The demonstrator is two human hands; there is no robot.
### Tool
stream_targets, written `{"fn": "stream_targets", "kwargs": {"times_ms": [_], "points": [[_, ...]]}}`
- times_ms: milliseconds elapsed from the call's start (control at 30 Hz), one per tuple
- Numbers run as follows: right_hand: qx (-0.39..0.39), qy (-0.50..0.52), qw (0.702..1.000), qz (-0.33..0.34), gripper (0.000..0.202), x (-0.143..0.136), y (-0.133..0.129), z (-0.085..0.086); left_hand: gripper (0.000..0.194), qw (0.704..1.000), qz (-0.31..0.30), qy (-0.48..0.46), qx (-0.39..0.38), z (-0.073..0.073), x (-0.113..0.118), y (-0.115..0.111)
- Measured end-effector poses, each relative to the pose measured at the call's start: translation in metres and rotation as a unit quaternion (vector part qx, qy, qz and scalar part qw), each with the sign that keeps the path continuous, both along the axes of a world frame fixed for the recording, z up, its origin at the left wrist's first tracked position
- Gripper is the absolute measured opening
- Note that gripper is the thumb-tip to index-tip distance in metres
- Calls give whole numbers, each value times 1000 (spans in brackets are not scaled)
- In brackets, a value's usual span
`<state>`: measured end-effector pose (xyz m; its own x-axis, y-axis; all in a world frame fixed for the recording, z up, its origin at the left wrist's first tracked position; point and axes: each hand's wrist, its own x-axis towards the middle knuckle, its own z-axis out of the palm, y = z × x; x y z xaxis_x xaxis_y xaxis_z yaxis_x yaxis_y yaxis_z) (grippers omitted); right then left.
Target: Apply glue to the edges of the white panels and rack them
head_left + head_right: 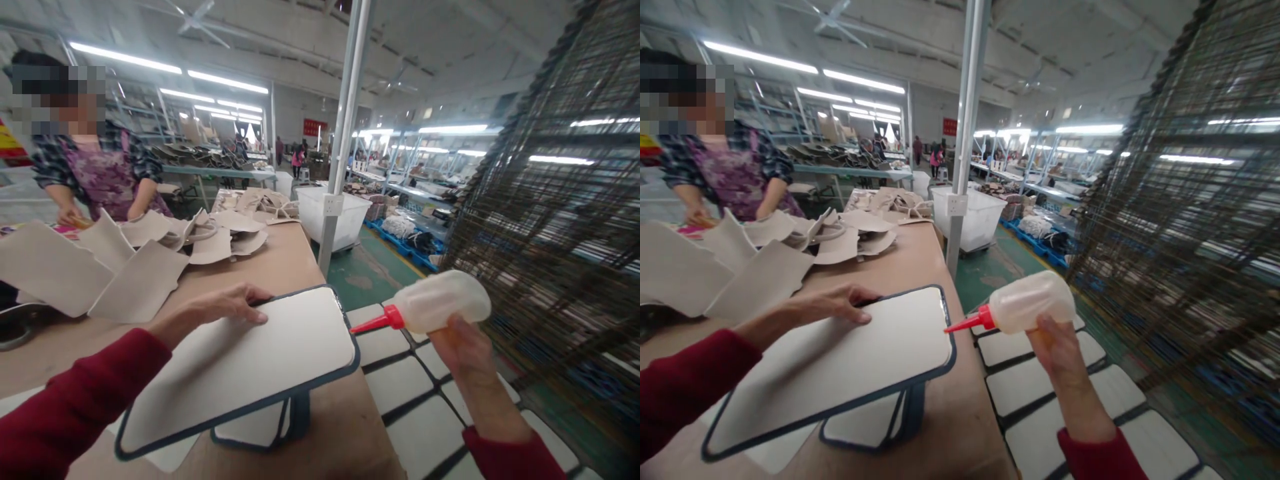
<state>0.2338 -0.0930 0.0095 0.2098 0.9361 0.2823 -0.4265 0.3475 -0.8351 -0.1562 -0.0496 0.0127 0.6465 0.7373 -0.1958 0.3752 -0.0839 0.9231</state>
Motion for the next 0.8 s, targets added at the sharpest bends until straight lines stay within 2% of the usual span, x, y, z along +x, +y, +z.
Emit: {"fn": "stream_targets", "kwargs": {"times_ms": [133, 300, 467, 800], "points": [[12, -54, 997, 55, 66, 0, 2, 8, 37, 1000, -17, 2, -24, 4, -8, -2], [14, -79, 994, 70, 66, -5, 5, 14, 33, 999, -28, 2, -39, 12, -10, -4], [9, -92, 993, 77, 61, -4, 6, 17, 35, 996, -48, -36, -67, 19, -6, -7], [22, -131, 983, 128, 65, -5, -7, 27, 40, 994, -59, -49, -74, 20, -6, -7]]}}
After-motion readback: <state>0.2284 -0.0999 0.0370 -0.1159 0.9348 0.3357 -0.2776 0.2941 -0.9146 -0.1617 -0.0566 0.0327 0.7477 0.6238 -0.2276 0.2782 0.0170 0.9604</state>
